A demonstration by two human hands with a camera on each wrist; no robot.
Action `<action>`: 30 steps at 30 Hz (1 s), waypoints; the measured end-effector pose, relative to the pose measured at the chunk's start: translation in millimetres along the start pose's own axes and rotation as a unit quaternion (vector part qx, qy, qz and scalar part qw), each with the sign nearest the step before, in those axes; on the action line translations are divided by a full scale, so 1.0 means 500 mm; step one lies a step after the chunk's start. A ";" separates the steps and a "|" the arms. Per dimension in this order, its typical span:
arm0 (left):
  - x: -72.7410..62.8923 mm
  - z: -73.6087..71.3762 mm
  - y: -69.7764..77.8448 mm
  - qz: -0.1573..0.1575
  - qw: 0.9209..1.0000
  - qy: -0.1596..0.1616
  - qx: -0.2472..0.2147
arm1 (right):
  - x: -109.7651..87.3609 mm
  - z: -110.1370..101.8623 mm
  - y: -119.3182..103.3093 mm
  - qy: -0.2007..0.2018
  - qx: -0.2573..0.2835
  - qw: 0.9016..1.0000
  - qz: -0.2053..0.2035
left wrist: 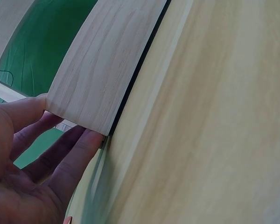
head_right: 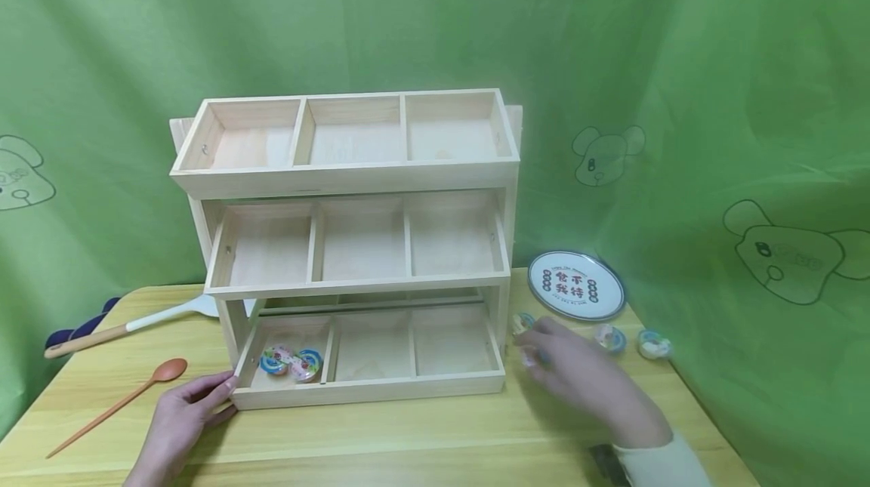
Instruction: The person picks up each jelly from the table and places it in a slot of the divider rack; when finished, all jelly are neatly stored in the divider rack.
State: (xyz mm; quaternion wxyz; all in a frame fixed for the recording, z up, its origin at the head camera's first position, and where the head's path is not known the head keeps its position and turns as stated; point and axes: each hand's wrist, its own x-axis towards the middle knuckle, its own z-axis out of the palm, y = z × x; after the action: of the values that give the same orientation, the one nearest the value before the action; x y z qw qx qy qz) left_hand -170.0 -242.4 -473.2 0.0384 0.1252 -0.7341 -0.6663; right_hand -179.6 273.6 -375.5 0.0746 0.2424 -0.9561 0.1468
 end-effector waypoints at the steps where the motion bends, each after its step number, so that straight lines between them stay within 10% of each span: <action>1: 0.001 0.000 0.000 0.000 1.000 -0.001 0.001 | 0.001 0.000 -0.003 0.001 0.002 1.000 -0.004; 30: 0.001 -0.003 -0.003 -0.001 1.000 -0.004 0.000 | 0.071 0.018 -0.088 -0.030 0.058 0.995 -0.072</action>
State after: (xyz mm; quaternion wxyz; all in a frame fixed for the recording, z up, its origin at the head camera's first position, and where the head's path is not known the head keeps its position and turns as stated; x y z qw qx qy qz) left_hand -170.0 -244.2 -474.7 0.0348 0.1234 -0.7338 -0.6672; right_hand -189.6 218.1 -365.5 0.0416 0.3192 -0.9278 0.1888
